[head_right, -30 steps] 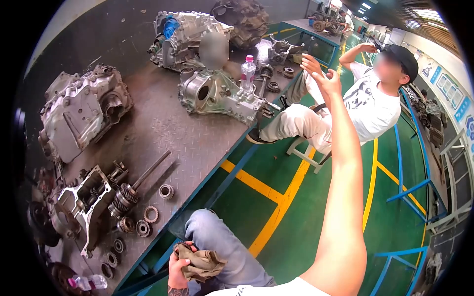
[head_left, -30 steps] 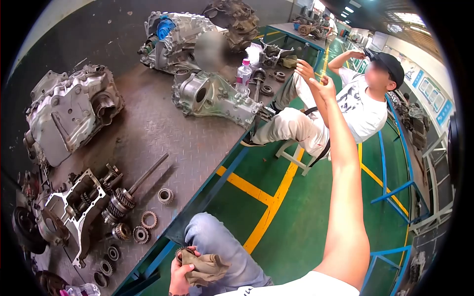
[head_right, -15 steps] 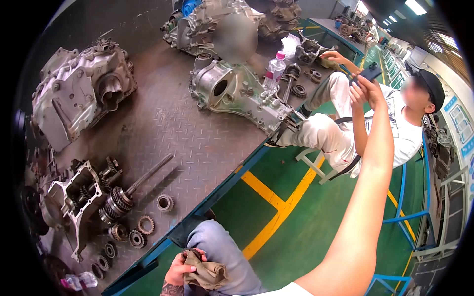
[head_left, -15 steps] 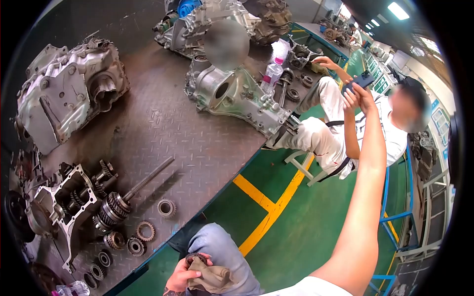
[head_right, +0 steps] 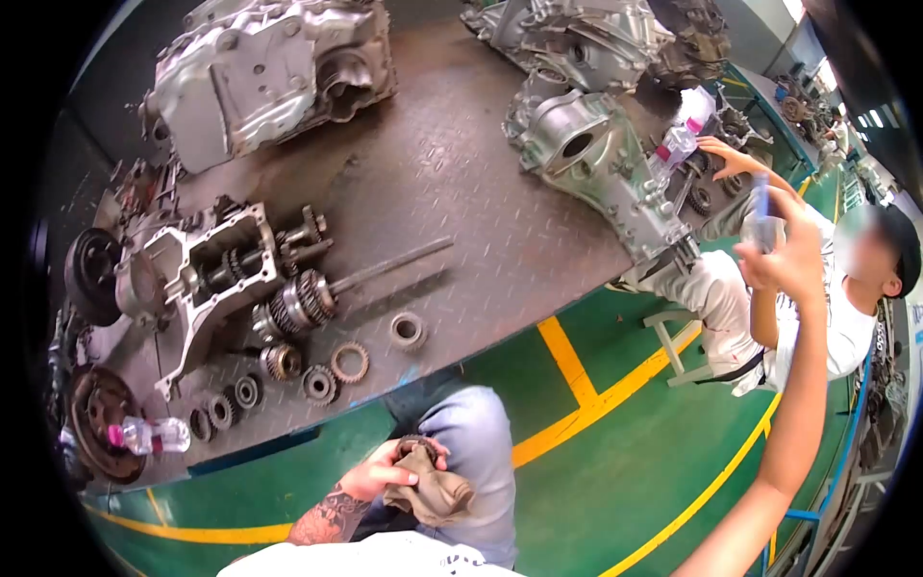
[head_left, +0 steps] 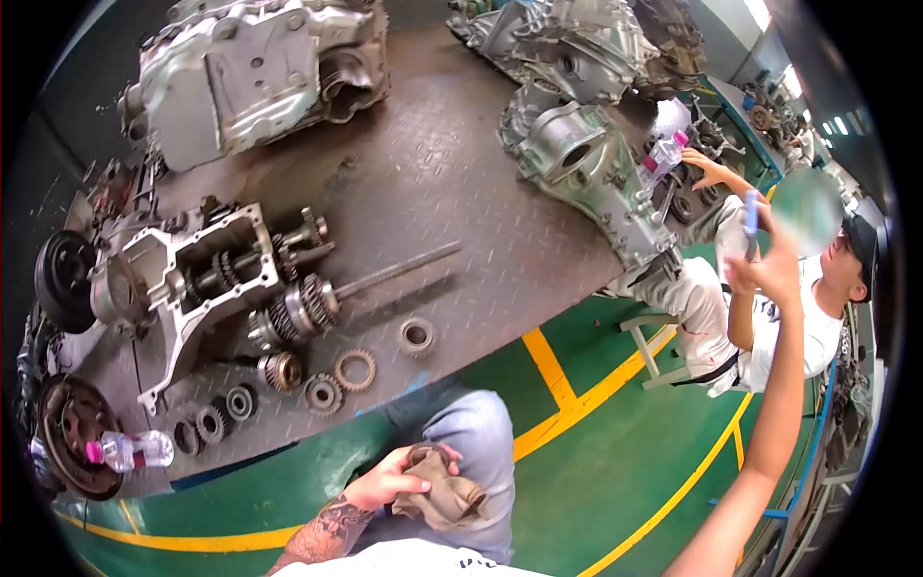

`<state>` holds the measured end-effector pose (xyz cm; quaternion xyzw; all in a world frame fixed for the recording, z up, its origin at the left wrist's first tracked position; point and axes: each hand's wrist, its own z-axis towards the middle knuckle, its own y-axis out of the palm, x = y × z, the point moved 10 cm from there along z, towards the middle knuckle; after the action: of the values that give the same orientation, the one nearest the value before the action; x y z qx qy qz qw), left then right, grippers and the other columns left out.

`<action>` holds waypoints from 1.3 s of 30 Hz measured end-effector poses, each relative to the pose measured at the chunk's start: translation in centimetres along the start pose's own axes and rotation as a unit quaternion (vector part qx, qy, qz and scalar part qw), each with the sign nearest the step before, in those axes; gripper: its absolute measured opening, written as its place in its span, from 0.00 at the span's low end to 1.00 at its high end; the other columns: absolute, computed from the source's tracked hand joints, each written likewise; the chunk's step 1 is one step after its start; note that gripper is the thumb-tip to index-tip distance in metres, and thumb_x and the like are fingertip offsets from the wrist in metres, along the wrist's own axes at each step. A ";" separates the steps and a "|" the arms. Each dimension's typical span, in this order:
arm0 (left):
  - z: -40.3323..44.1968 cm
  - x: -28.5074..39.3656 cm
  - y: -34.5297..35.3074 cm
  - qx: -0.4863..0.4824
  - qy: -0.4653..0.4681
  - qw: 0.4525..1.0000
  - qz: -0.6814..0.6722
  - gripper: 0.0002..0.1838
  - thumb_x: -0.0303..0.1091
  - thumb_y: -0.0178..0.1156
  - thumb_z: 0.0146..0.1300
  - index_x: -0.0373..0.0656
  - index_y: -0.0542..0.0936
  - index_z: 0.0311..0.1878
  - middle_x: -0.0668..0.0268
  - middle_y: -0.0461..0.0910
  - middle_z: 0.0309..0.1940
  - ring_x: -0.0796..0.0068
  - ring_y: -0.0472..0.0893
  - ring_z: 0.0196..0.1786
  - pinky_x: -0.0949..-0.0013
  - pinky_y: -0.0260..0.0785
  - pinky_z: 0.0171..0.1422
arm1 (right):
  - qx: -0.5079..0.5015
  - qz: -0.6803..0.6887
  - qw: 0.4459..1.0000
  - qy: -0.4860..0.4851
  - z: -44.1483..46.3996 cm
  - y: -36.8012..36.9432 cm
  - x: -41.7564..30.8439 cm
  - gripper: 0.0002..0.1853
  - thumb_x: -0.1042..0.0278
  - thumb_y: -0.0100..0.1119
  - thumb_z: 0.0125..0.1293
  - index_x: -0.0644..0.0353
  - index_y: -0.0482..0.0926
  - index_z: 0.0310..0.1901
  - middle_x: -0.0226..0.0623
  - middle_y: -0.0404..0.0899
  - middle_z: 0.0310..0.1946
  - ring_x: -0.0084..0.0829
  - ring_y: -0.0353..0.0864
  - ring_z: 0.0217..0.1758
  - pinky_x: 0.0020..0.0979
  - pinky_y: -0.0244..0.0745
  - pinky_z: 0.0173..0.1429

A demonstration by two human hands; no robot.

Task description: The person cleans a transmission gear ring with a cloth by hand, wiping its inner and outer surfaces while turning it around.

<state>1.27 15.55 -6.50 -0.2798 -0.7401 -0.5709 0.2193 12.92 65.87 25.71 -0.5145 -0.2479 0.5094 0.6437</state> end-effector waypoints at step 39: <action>-7.2 1.2 -2.5 0.039 0.048 0.998 0.019 0.32 0.29 0.67 0.59 0.35 0.73 0.68 0.63 0.80 0.58 0.70 0.77 0.63 0.64 0.67 0.73 | -0.033 -0.065 0.991 0.113 -2.5 29.8 -26.3 0.39 0.34 0.76 0.51 0.64 0.77 0.49 0.49 0.79 0.43 0.52 0.81 0.49 0.49 0.75 0.52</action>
<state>-1.30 8.25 -5.72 -0.2575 -0.7450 -0.5498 0.2762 -6.39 39.43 2.97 -0.5726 -0.2232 0.3967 0.6819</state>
